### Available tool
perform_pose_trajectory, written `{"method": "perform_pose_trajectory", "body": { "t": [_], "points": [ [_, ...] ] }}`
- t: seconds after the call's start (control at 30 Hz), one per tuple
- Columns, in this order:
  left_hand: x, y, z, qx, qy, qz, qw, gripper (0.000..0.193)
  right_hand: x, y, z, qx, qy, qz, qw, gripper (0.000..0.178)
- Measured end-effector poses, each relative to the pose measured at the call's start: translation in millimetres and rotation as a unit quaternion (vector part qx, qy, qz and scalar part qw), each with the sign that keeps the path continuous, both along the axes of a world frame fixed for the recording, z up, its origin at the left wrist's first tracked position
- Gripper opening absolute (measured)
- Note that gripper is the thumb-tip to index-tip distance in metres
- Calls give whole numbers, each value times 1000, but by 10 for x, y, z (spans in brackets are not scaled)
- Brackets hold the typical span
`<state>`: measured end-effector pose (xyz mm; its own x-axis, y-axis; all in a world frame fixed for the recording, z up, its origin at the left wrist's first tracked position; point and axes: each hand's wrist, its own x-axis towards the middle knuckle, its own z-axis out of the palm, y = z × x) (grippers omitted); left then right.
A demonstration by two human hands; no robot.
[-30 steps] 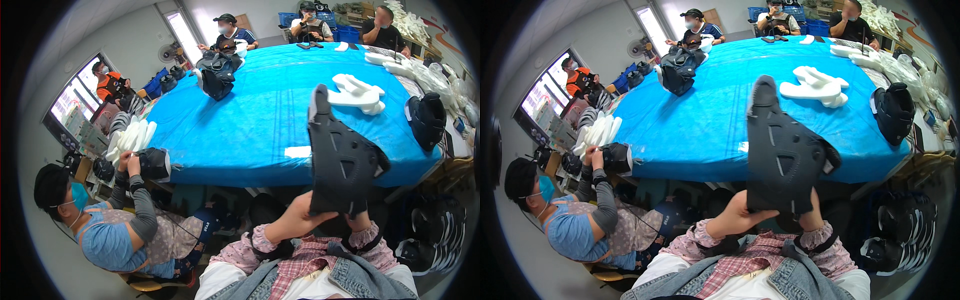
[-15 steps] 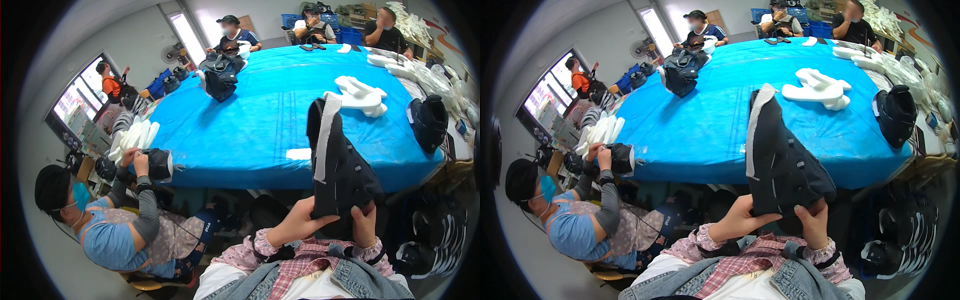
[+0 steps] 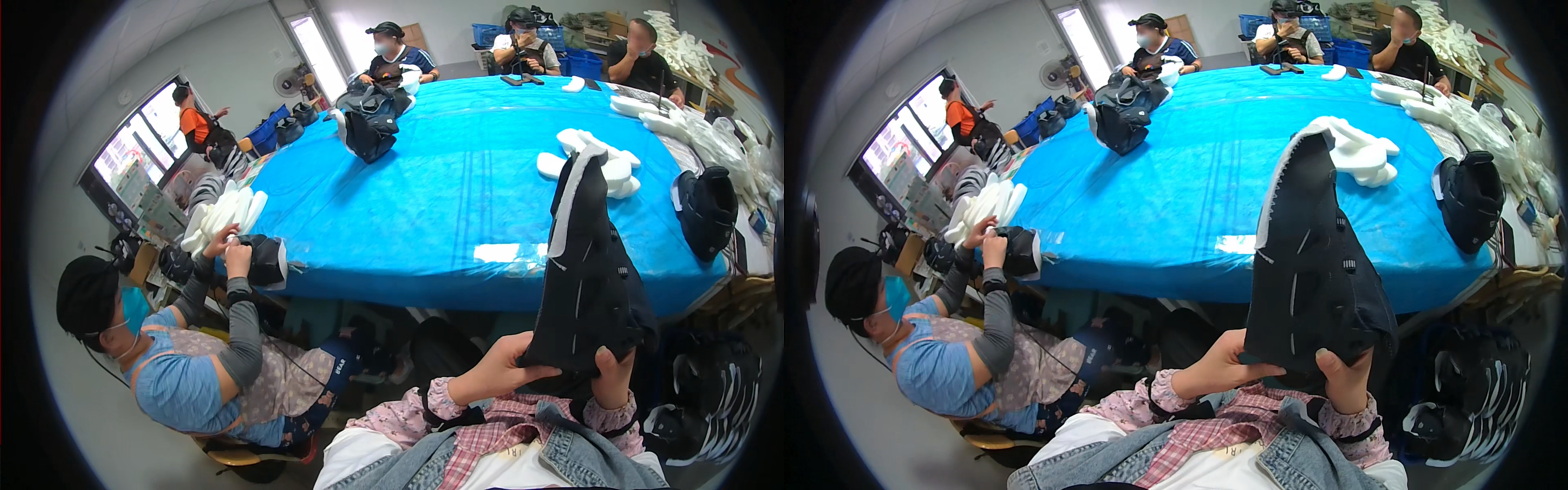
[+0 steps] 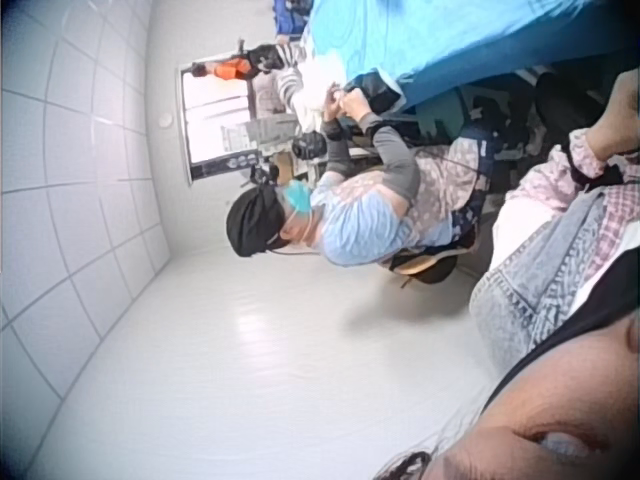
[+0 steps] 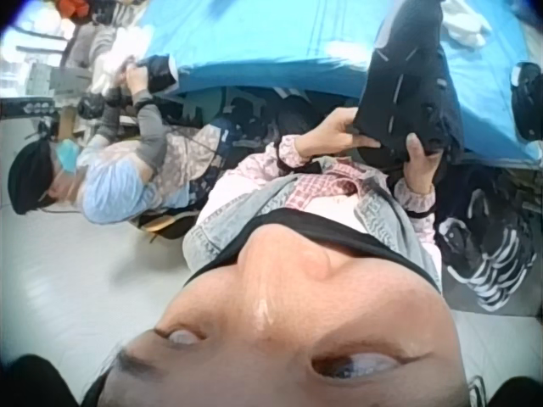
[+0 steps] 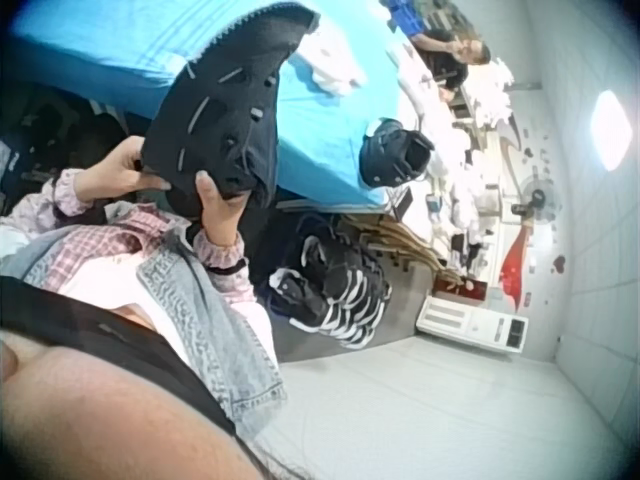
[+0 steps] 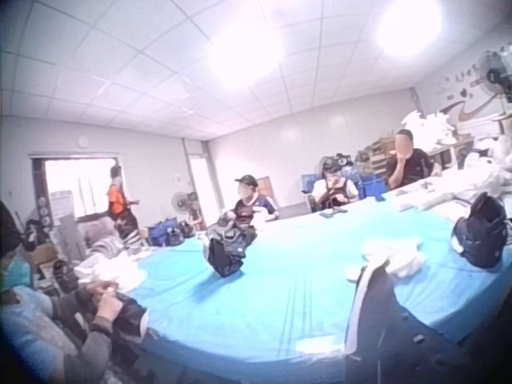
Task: The person assembles a black shoe upper by folding over edges, inserting a patterned fabric lining, and pressing the components together by hand at a workbench.
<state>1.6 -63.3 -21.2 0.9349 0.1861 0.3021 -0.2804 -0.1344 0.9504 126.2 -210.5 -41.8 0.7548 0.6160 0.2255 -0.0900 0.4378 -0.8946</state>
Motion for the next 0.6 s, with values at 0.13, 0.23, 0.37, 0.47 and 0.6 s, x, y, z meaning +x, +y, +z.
{"method": "perform_pose_trajectory", "body": {
  "t": [0.13, 0.23, 0.37, 0.47, 0.6],
  "points": [
    [1, -6, -7, 46, -46, 28, 997, 25, -122, 73, 6, 35, 5, -46, 998, 67],
    [78, -41, -8, -20, 1, 63, 998, 22, -144, 119, 169, -3, 19, -67, 998, 60],
    [112, -45, 30, -24, -11, 23, 999, 21, -15, 47, 24, -11, -36, -49, 998, 55],
    [79, 9, -57, 95, -62, 16, 993, 22, -44, 28, 75, -6, -49, -57, 997, 53],
    [59, 24, -62, -9, -1, -59, 998, 24, -200, 50, 289, 13, 50, -26, 998, 53]
  ]
}}
